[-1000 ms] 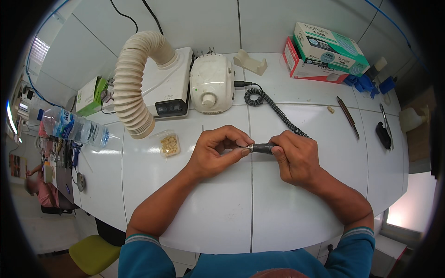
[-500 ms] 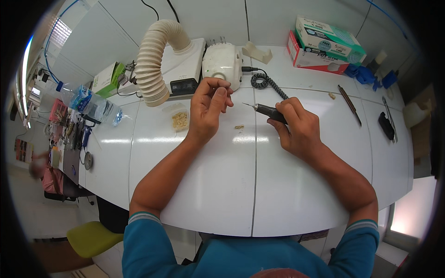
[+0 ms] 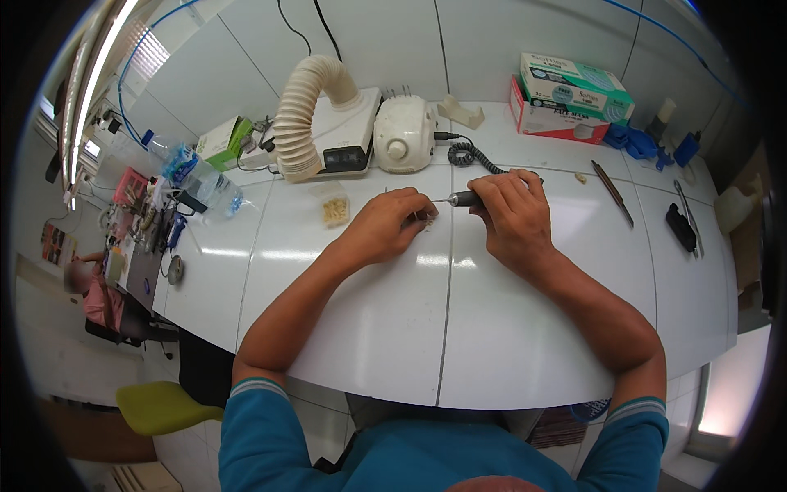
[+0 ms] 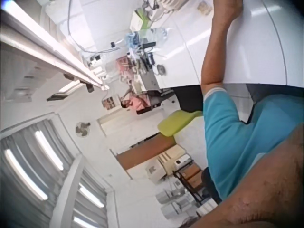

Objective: The person removes a bit from a rotary tool, inserts a new bit into the tool, and grinds a dental prosthesis using the rotary tool.

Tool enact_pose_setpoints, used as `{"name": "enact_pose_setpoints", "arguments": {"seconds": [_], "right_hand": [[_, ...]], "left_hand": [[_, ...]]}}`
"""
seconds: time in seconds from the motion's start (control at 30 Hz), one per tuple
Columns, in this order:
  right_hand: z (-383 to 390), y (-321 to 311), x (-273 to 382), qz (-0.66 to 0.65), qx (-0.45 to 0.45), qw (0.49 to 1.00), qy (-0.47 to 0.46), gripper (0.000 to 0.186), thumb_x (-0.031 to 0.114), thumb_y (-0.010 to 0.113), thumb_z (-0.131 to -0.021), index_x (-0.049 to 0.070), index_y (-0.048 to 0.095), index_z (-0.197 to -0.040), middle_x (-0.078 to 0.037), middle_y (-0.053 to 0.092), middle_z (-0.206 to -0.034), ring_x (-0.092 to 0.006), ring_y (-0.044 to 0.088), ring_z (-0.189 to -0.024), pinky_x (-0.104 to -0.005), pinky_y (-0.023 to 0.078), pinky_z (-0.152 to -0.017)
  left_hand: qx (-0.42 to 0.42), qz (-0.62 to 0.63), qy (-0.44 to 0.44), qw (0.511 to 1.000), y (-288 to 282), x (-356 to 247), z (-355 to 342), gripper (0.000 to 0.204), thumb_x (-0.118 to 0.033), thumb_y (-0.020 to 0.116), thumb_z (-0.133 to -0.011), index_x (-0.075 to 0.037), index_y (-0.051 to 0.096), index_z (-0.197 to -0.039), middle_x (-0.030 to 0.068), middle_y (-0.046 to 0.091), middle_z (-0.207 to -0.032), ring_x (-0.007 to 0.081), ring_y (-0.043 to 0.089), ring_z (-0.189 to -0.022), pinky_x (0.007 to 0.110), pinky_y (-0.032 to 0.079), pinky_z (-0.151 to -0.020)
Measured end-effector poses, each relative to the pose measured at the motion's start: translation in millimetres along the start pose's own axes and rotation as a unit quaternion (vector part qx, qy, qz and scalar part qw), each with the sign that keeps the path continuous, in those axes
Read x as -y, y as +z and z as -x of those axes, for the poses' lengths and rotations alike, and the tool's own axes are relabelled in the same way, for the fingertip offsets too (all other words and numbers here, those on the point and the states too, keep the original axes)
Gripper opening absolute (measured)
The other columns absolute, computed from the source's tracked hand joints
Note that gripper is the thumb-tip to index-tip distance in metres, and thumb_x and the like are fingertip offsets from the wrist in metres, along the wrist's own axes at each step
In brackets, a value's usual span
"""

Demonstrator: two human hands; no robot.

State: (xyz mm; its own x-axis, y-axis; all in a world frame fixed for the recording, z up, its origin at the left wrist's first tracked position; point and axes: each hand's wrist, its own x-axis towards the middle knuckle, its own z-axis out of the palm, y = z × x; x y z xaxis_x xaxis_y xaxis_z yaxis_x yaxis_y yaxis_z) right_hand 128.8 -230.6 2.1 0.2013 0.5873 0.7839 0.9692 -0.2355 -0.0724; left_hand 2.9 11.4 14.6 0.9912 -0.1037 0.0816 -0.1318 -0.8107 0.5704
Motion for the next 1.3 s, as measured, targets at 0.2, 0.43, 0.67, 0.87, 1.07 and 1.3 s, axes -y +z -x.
{"name": "enact_pose_setpoints", "arguments": {"seconds": [0.2,0.43,0.67,0.87,1.07,1.3], "right_hand": [[8,11,-16,-0.167,-0.107,0.98,0.037,0.039,0.002,0.088,-0.091,0.006,0.067,-0.123,-0.007,0.074,-0.111,-0.0274,0.076,-0.109,-0.0472,0.061,-0.098],[-5,-3,-26,-0.331,-0.079,0.924,0.175,0.052,0.005,0.088,-0.098,0.0,0.059,-0.141,-0.011,0.069,-0.116,-0.0314,0.08,-0.116,-0.0398,0.068,-0.1],[-15,-8,-38,-0.525,-0.144,0.749,0.377,0.039,0.01,0.07,-0.113,-0.003,0.054,-0.146,-0.016,0.074,-0.121,-0.0269,0.079,-0.114,-0.0403,0.067,-0.097],[-33,-15,-6,-0.13,0.163,0.941,0.267,0.031,0.027,0.06,-0.118,0.005,0.069,-0.139,-0.013,0.075,-0.105,-0.024,0.073,-0.089,-0.036,0.055,-0.081],[-15,13,3,-0.044,0.157,0.974,0.159,0.025,0.036,0.071,-0.111,0.012,0.074,-0.114,-0.008,0.076,-0.091,-0.0341,0.075,-0.075,-0.0457,0.057,-0.065],[-3,14,2,0.018,0.209,0.973,0.093,0.028,0.039,0.077,-0.106,0.011,0.073,-0.107,-0.005,0.066,-0.082,-0.0286,0.069,-0.066,-0.0425,0.052,-0.056]], "left_hand": [[-0.107,0.007,0.036,0.994,22,9,8,0.024,0.002,0.067,-0.104,-0.003,0.073,-0.127,0.0129,0.07,-0.118,0.0283,0.071,-0.105,0.04,0.059,-0.096],[-0.162,0.164,0.039,0.972,16,24,11,0.022,0.004,0.057,-0.112,0.001,0.07,-0.129,0.0104,0.062,-0.117,0.0201,0.072,-0.102,0.035,0.06,-0.091],[-0.177,0.312,0.04,0.932,27,41,4,0.02,0.005,0.06,-0.111,0.003,0.068,-0.13,0.0094,0.061,-0.126,0.0203,0.077,-0.111,0.032,0.064,-0.097],[-0.143,0.27,-0.01,0.952,20,30,4,0.022,0.004,0.07,-0.106,0.004,0.068,-0.128,0.0117,0.069,-0.13,0.0222,0.079,-0.12,0.032,0.065,-0.103],[-0.131,0.327,-0.003,0.936,23,32,3,0.024,0.005,0.073,-0.103,0.004,0.069,-0.127,0.0131,0.073,-0.13,0.0246,0.078,-0.127,0.033,0.065,-0.11],[-0.11,0.289,-0.048,0.95,17,23,4,0.026,0.002,0.077,-0.102,0.006,0.071,-0.127,0.0134,0.075,-0.126,0.0236,0.079,-0.125,0.033,0.066,-0.108]]}}
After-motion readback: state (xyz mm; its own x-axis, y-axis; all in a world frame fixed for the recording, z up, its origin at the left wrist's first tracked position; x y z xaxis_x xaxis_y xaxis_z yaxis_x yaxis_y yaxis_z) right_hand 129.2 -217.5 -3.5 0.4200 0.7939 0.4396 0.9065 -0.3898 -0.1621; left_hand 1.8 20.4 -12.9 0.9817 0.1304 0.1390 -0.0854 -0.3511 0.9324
